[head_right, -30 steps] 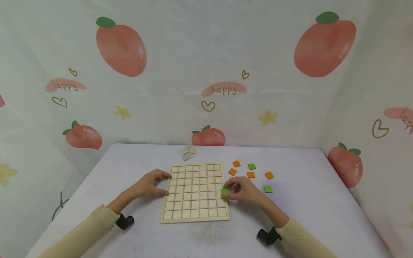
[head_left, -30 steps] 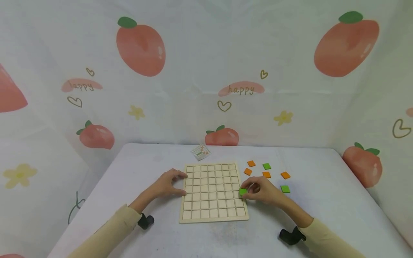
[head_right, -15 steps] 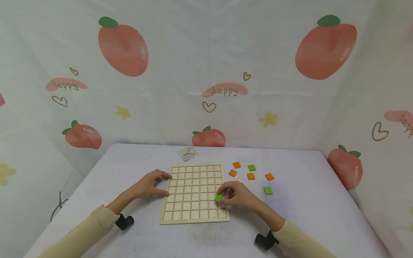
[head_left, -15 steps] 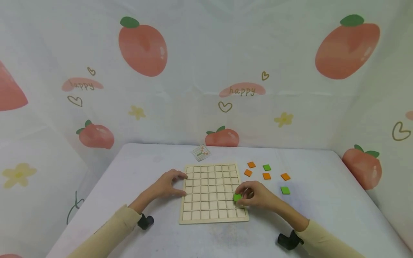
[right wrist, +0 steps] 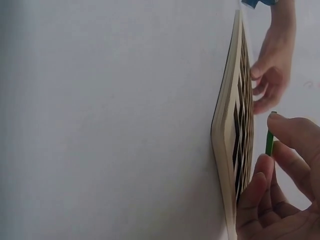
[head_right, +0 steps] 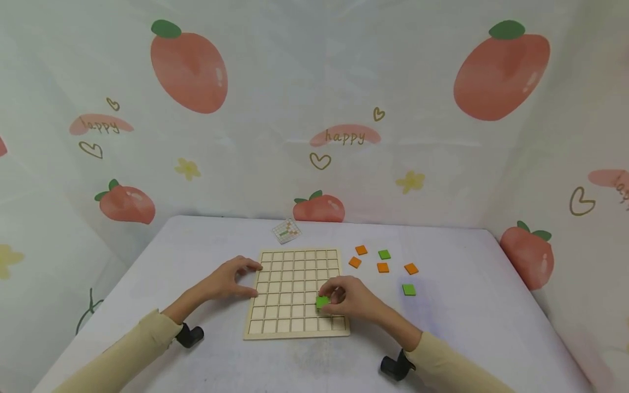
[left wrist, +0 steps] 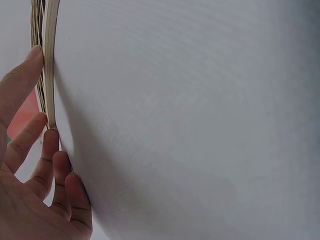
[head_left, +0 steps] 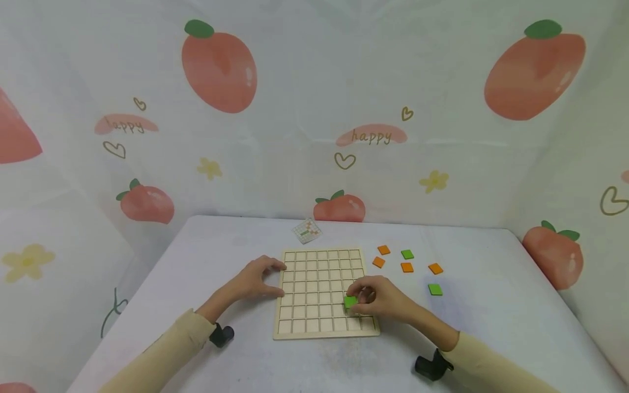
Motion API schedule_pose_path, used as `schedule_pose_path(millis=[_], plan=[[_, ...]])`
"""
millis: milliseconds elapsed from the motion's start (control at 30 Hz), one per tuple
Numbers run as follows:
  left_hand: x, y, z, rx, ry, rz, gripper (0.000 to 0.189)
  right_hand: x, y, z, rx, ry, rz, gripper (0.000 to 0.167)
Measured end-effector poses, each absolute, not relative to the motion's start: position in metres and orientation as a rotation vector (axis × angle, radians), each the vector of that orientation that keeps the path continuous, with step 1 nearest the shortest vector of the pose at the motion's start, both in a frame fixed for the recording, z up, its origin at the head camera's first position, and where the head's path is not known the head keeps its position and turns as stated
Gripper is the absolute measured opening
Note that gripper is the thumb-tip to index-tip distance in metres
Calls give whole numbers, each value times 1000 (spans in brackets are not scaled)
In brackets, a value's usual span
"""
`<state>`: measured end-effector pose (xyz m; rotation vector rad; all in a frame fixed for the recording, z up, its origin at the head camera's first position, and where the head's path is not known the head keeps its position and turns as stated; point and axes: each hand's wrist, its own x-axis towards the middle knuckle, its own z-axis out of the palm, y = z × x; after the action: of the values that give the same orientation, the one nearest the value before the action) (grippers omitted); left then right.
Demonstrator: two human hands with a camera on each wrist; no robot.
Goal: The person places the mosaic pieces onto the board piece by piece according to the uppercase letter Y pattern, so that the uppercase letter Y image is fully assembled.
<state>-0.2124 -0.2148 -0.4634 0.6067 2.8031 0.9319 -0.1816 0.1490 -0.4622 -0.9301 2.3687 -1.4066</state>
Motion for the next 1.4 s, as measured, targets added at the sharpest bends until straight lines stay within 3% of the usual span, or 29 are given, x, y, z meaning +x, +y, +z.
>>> schedule_pose_path(millis=[1400], plan=[[-211,-215,-461,721,2801,941,61,-176,94,-464,-980,2419,-1283,20]])
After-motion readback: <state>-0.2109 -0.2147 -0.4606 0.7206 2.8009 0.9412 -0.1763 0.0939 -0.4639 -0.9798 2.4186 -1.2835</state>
